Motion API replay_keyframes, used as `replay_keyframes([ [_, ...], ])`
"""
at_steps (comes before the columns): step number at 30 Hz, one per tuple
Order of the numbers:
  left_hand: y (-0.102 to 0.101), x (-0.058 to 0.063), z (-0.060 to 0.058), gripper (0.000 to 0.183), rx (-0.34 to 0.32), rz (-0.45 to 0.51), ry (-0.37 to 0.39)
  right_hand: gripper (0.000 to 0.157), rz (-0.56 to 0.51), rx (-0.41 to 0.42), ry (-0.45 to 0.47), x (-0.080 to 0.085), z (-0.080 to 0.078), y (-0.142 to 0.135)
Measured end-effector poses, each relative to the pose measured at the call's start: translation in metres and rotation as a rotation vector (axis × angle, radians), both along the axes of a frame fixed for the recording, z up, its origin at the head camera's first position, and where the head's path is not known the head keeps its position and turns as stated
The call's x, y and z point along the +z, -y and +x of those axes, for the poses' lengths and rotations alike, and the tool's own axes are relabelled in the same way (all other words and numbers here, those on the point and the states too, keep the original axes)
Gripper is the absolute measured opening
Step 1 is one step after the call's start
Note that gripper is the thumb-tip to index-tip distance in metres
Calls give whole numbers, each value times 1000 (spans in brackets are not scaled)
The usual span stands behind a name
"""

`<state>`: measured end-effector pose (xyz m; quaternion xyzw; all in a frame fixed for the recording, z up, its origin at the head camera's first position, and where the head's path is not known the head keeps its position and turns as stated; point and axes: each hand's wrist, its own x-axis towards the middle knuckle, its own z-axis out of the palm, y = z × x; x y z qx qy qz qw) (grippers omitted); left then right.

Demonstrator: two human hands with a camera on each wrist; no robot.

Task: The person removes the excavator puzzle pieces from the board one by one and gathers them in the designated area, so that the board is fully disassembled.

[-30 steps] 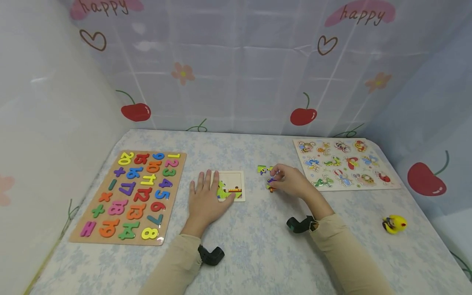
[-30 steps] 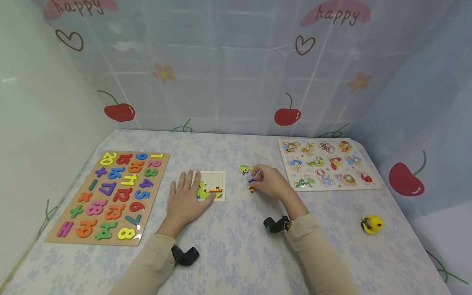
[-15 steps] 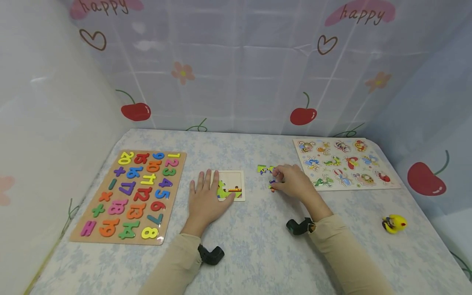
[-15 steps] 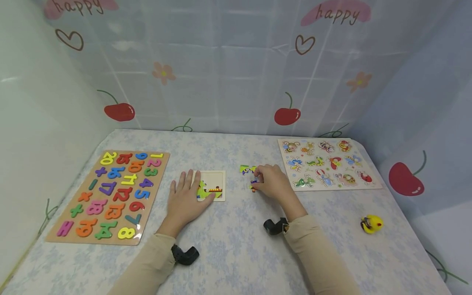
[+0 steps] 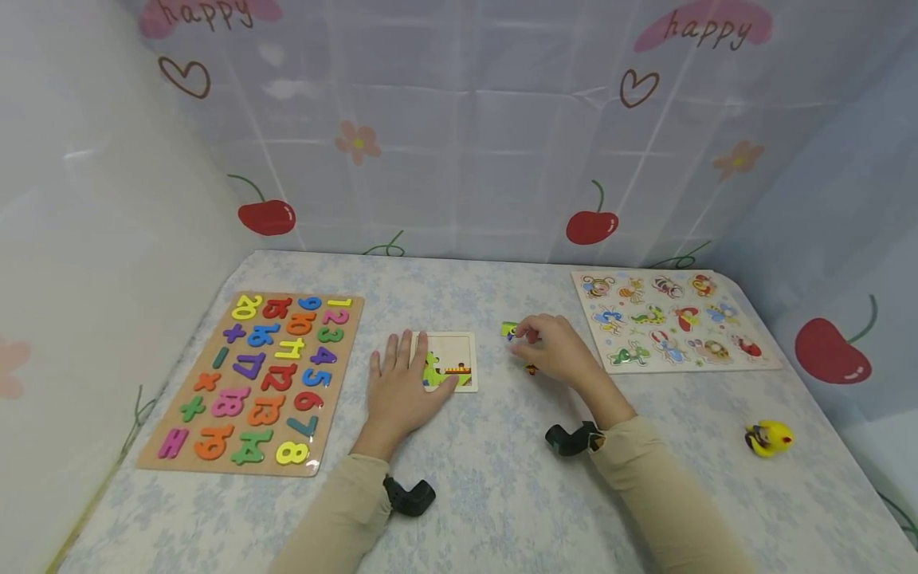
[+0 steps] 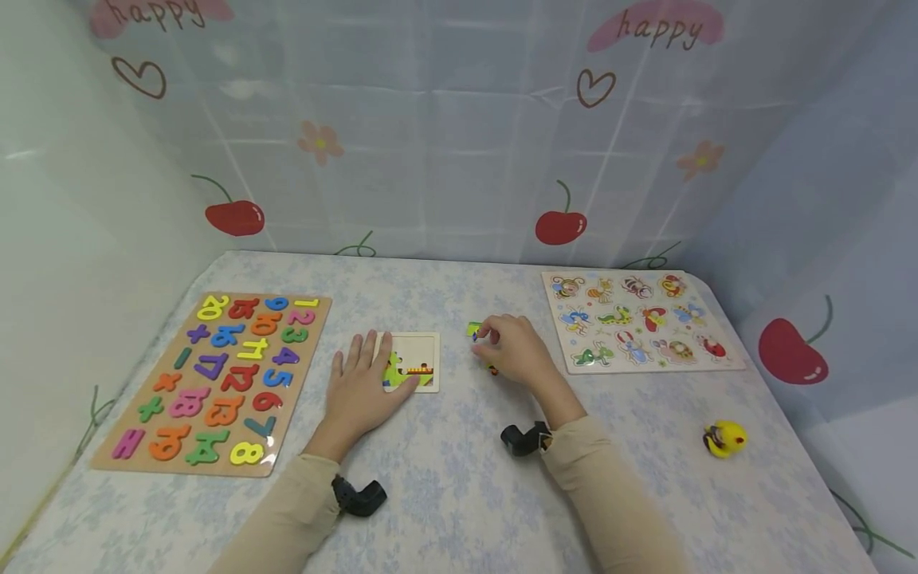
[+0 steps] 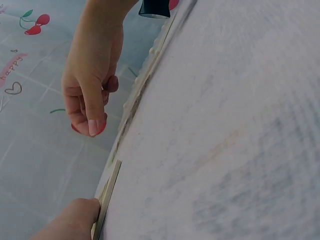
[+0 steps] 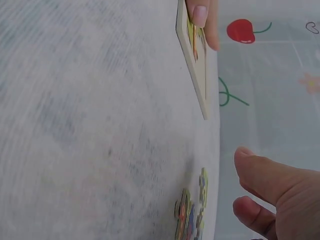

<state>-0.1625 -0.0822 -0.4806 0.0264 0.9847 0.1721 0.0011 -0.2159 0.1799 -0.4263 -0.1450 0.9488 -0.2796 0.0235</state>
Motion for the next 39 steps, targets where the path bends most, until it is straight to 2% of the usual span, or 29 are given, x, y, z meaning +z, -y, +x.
replay_keyframes([
  [7, 6, 1, -3, 106, 9, 5, 1, 20, -55, 58, 6, 0, -4, 23],
  [14, 11, -4, -7, 112, 25, -15, 4, 24, -35, 118, 20, 0, -10, 52],
  [18, 12, -5, -7, 114, 35, -10, 1, 27, -32, 150, 59, 2, -13, 71],
  [22, 11, -3, -7, 112, 37, -7, 11, 28, -21, 176, 103, 0, -15, 88],
  [28, 10, -3, -5, 111, 35, -4, -4, 31, 8, 231, 120, -4, -19, 108],
  [35, 9, 0, -3, 112, 36, 1, -1, 33, 33, 261, 147, -7, -21, 122],
  [39, 10, 1, -3, 105, 33, 7, -5, 32, 24, 286, 161, -8, -23, 127],
])
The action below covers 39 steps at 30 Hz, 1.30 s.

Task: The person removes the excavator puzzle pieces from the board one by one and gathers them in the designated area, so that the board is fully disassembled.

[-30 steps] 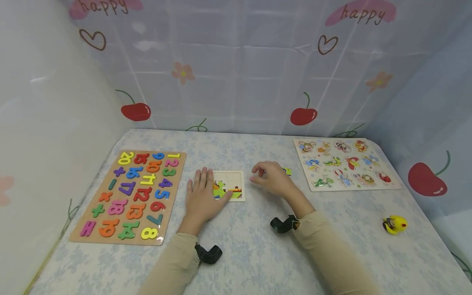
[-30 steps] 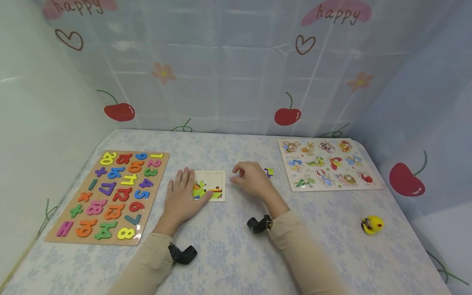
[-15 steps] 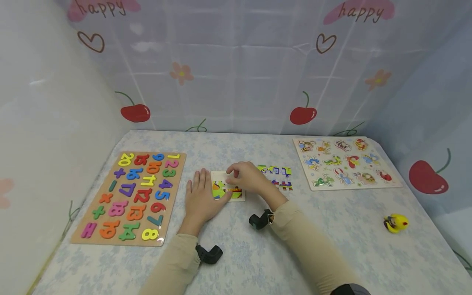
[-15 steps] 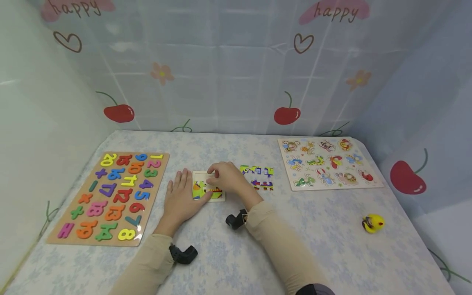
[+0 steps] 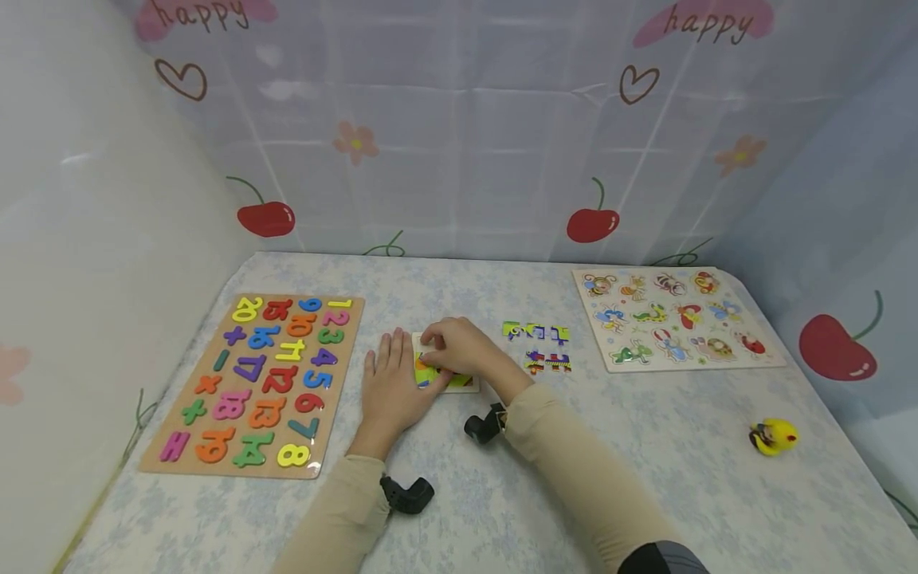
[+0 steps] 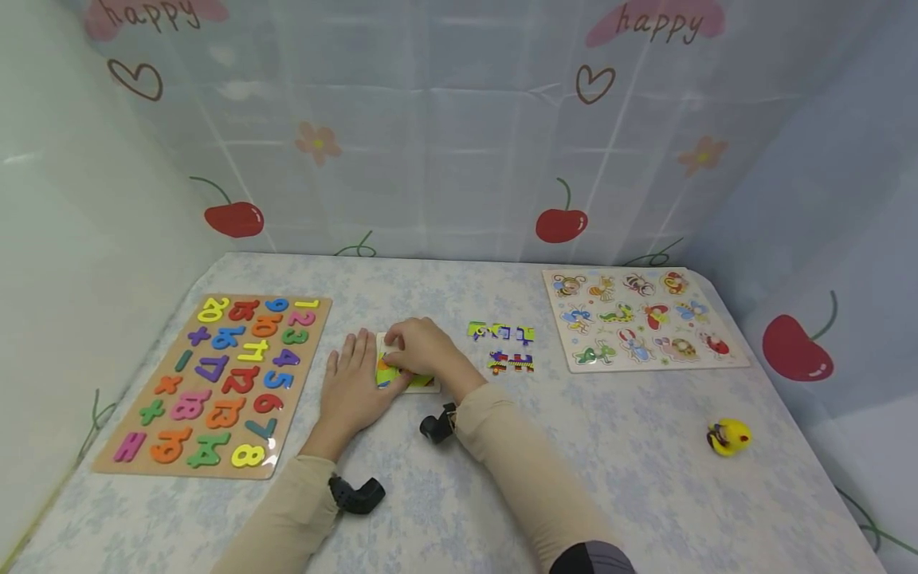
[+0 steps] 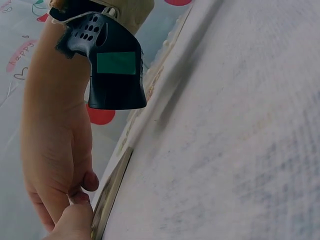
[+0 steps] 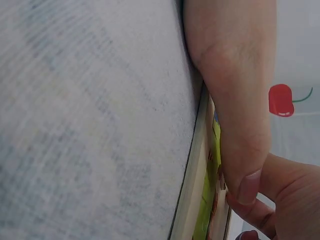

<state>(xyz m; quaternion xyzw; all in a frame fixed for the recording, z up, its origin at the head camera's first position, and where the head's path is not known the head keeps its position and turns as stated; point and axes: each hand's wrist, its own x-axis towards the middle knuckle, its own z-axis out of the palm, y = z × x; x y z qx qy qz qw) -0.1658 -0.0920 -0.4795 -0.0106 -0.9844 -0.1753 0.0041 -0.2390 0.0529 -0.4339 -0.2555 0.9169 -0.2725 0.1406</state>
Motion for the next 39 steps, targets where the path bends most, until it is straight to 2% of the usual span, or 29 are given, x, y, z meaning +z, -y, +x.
replay_keyframes([
  [5, 1, 1, 0, 98, -2, -2, 12, 24, -20, 29, 9, -1, -2, 5],
  [13, 2, 2, -1, 98, -8, 19, 29, 11, -18, 30, 50, -1, -2, 10],
  [21, 2, 2, -2, 101, -5, 24, 49, 14, 3, 28, 29, 2, -2, 13],
  [26, 1, 1, -3, 101, 4, 28, 39, 12, -53, 37, 65, 3, 0, 11],
  [31, 1, 0, -3, 103, 15, 38, 26, 12, -124, 6, 111, 3, 1, 7],
  [39, 1, -1, -2, 104, 28, 45, 29, 14, -137, 8, 124, 0, 1, 5],
])
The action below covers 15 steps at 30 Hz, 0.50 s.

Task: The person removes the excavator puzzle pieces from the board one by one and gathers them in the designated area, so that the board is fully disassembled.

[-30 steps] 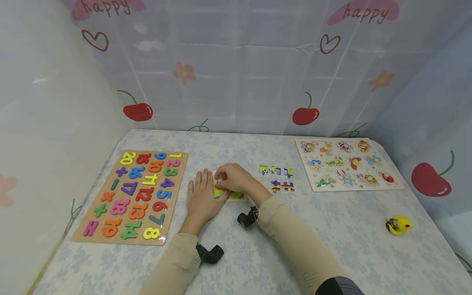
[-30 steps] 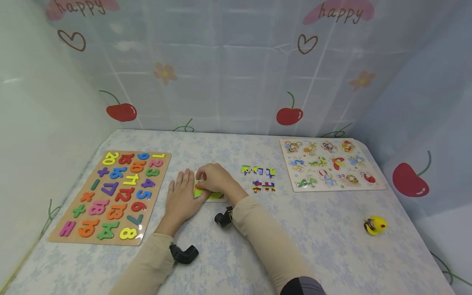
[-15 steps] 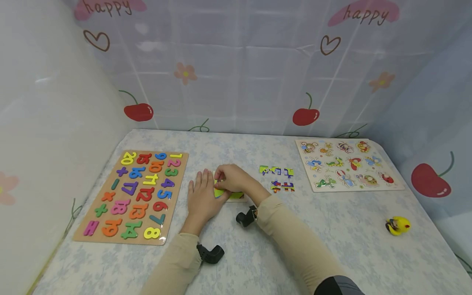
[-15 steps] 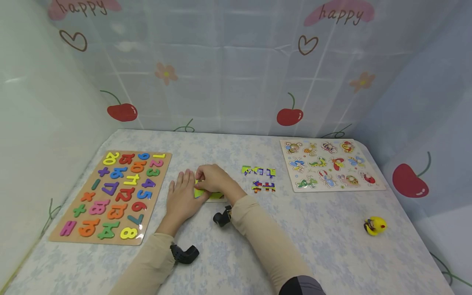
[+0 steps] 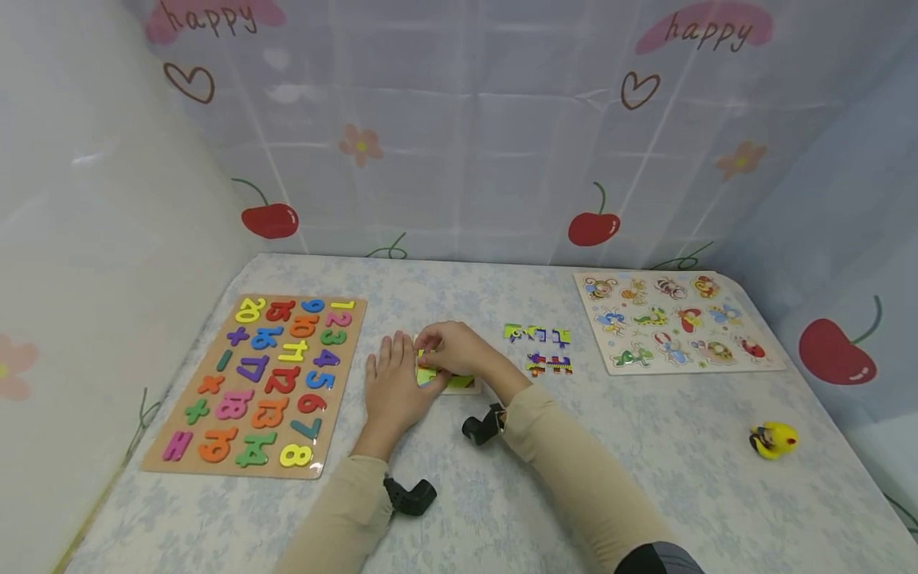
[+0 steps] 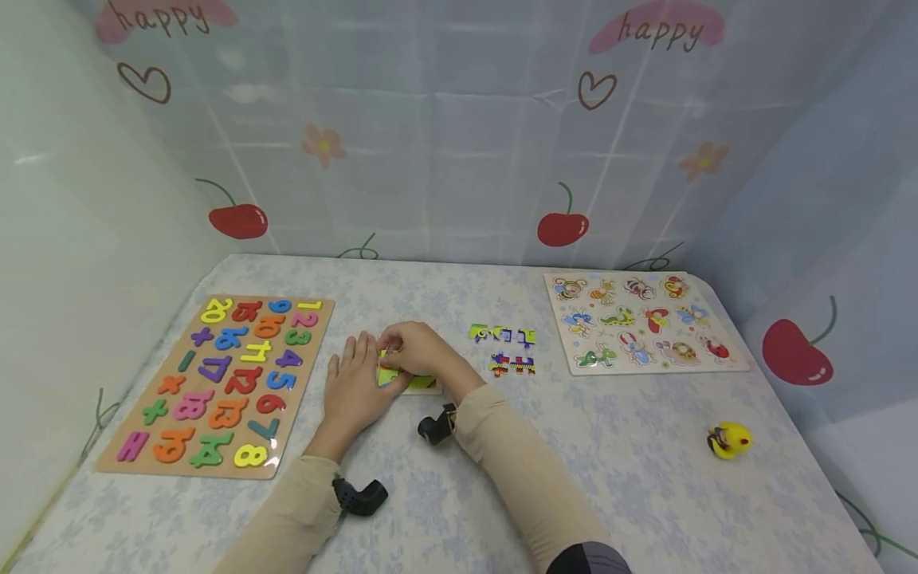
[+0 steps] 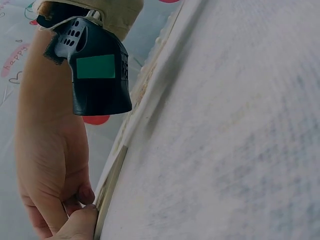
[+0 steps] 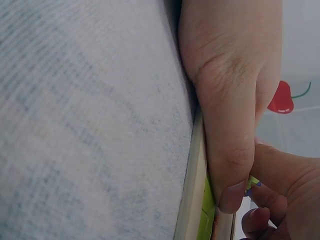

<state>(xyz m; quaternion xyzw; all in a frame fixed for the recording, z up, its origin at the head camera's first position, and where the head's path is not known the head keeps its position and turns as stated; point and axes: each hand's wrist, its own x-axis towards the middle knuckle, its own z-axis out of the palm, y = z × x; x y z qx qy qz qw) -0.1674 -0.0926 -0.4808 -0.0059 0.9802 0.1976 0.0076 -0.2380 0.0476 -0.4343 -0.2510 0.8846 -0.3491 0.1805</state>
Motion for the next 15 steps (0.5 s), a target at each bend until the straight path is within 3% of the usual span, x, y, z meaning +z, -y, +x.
replay_keyframes([
  [15, 0, -1, 0, 104, 8, 6, -3, 13, 19, 31, -37, -1, 0, 1],
])
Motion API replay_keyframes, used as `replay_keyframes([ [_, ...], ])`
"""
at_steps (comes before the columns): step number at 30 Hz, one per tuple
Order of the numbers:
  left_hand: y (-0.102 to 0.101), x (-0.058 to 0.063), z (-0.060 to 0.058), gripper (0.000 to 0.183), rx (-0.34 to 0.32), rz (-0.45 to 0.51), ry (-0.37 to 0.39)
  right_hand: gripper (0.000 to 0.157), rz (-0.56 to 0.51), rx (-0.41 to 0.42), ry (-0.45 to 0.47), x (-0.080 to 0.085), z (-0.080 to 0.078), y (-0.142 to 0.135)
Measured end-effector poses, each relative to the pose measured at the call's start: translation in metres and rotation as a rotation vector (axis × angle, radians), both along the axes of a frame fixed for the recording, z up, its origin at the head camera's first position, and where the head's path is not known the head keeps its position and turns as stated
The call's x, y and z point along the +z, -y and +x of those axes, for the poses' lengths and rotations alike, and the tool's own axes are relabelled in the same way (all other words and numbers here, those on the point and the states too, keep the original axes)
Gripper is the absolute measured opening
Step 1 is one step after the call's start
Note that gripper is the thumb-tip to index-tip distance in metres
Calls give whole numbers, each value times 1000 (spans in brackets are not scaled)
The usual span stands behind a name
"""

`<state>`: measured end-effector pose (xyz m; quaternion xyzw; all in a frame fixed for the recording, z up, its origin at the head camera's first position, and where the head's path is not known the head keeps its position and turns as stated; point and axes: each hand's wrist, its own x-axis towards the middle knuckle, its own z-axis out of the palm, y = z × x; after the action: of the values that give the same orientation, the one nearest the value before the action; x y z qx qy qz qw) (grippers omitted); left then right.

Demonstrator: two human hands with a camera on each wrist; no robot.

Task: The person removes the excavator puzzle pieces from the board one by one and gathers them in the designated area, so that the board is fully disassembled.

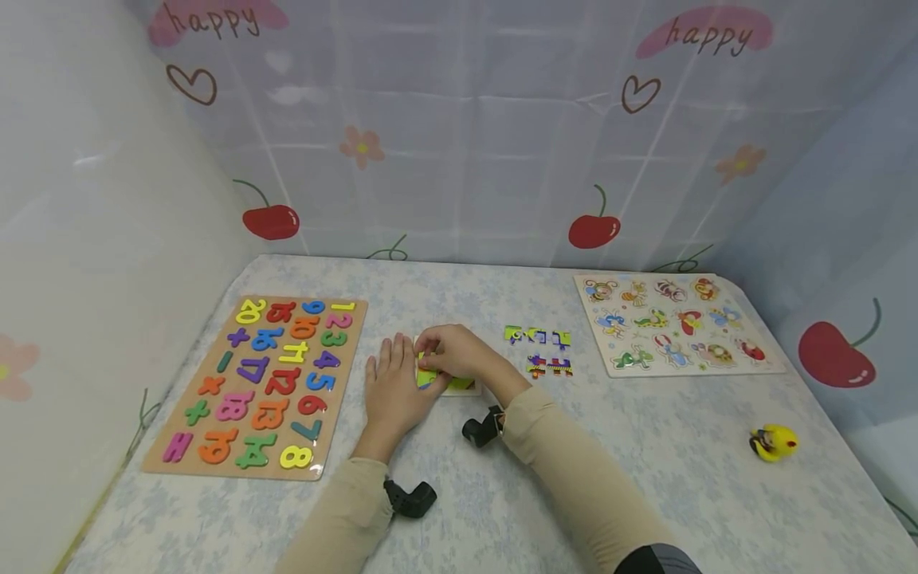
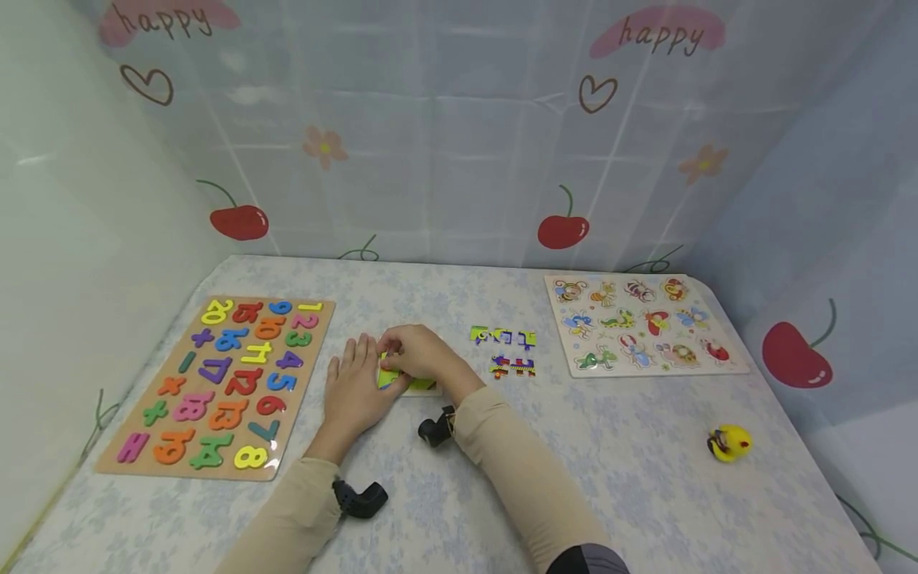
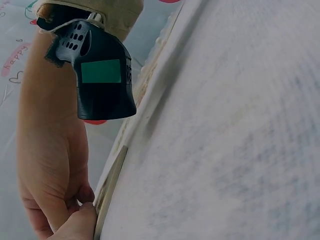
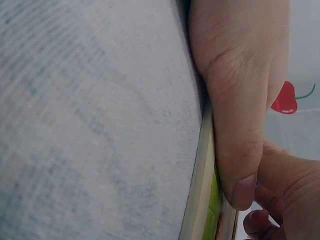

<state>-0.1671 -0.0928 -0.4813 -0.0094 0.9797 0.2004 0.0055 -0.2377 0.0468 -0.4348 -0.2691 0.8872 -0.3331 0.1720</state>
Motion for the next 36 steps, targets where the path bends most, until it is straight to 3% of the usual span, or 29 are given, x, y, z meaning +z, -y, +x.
replay_keyframes([
  [22, 0, 3, 2, 109, 27, 21, 13, 14, -22, -27, 56, -1, -2, -8],
  [36, 6, 2, 4, 99, -31, 14, 0, 10, -30, -26, 37, -3, -4, -8],
])
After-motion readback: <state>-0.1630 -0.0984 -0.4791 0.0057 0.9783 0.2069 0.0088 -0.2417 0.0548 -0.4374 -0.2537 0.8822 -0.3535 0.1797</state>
